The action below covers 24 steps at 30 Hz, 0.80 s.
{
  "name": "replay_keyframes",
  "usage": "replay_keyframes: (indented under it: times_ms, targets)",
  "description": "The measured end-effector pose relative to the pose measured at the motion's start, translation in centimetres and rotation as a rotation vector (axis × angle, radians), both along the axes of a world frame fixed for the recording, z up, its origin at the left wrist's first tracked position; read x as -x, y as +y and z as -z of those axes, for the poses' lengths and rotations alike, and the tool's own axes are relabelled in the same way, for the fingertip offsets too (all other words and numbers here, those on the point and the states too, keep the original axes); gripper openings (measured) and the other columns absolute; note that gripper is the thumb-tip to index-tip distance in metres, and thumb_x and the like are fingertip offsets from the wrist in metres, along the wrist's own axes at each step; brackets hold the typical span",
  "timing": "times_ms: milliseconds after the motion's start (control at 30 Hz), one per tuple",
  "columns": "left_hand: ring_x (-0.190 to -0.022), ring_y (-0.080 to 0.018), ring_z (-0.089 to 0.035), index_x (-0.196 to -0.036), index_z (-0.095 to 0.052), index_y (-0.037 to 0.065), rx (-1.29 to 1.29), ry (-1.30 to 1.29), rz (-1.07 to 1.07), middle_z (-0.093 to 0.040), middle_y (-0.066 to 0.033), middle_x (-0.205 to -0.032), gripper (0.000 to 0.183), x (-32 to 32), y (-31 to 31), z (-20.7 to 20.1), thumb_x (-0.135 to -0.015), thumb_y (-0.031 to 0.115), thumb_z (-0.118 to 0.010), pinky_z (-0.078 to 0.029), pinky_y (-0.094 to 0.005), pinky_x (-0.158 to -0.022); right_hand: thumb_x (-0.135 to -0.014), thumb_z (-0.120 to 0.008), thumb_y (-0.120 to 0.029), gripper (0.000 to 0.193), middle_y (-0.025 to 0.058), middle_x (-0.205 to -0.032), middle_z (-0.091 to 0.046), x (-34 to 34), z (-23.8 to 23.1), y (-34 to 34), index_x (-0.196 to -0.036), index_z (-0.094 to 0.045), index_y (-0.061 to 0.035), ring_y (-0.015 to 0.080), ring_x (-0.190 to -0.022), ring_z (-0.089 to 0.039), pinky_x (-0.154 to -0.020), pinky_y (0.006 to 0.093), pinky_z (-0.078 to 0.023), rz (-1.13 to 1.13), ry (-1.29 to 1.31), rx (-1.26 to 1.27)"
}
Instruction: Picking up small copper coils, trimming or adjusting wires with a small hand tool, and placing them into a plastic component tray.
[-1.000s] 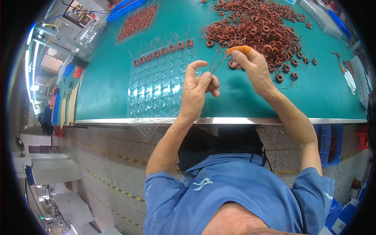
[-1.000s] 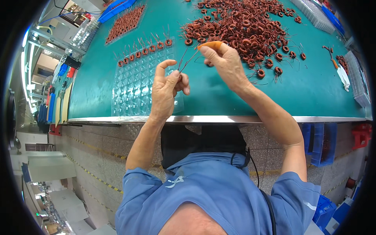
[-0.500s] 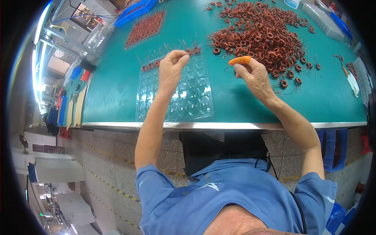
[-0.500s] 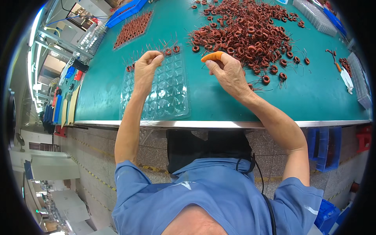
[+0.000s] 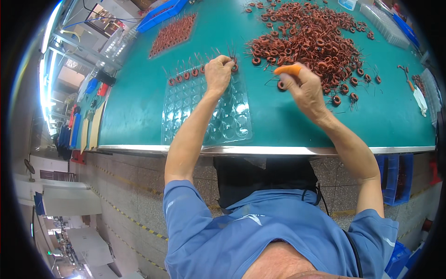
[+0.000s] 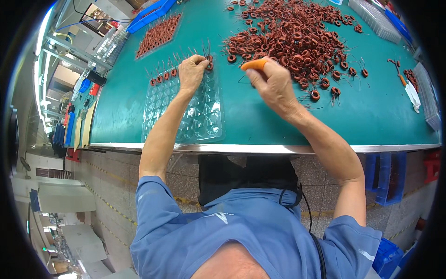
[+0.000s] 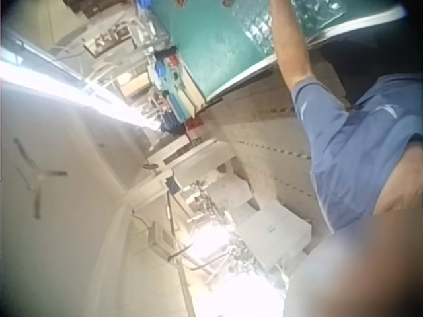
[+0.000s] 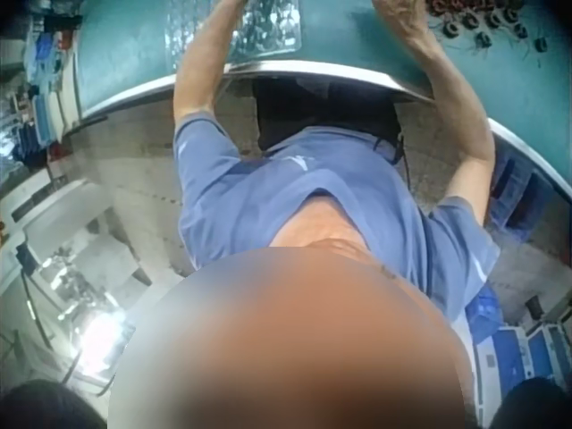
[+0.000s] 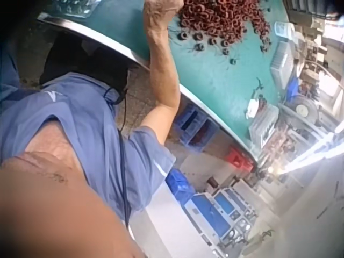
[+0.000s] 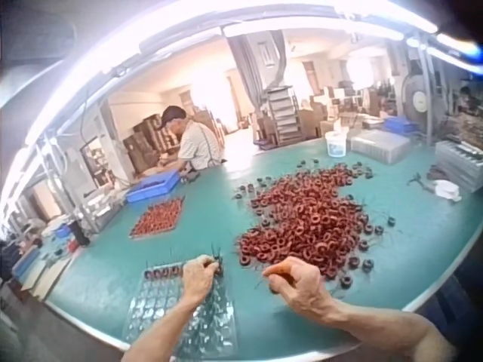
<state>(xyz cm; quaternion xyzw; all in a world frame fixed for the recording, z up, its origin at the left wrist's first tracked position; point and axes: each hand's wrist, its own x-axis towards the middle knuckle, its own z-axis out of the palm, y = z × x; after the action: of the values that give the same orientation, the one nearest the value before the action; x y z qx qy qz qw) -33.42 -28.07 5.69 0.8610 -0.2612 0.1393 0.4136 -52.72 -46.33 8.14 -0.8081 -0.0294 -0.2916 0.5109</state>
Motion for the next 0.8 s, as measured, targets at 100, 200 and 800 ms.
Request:
replay_keyframes:
  times_ms: [100,200,800]
  targets:
    - [-0.072,-0.0271,-0.066,-0.084,-0.072,0.003,0.005,0.031,-0.012,-0.069,-0.0136,-0.077,0.016,0.1,0.1,0.8,-0.079,0.018,-0.068,-0.050,-0.0372,-0.070,-0.093,-0.061,-0.012,0.016,0.0016,-0.076,-0.063,-0.2,-0.4,-1.3,-0.102,-0.070,-0.0027,0.0054,-0.065,-0.055,-0.055,0.0202,-0.044,0.099,-0.074,-0.122]
    - [-0.086,-0.0291,-0.063,-0.087,-0.070,0.003,-0.086,-0.204,-0.016,-0.067,-0.0145,-0.087,0.013,-0.3,0.6,1.4,-0.080,0.014,-0.066,-0.048,-0.0393,-0.077,-0.093,-0.062,-0.016,0.019,0.0016,-0.074,-0.066,-1.0,-0.7,-2.6,-0.105,-0.070,-0.0035,0.0045,-0.061,-0.057,-0.052,0.0194,-0.044,0.174,-0.082,-0.163]
    - [-0.088,-0.0310,-0.064,-0.088,-0.070,0.006,-0.265,-0.142,0.680,-0.068,-0.0123,-0.088,0.008,5.5,-4.3,-1.6,-0.083,0.007,-0.064,-0.051,-0.0404,-0.077,-0.093,-0.062,-0.018,0.020,0.0009,-0.073,-0.066,-1.1,-0.5,-3.7,-0.104,-0.070,-0.0030,0.0049,-0.066,-0.060,-0.058,0.0194,-0.049,0.215,-0.054,-0.165]
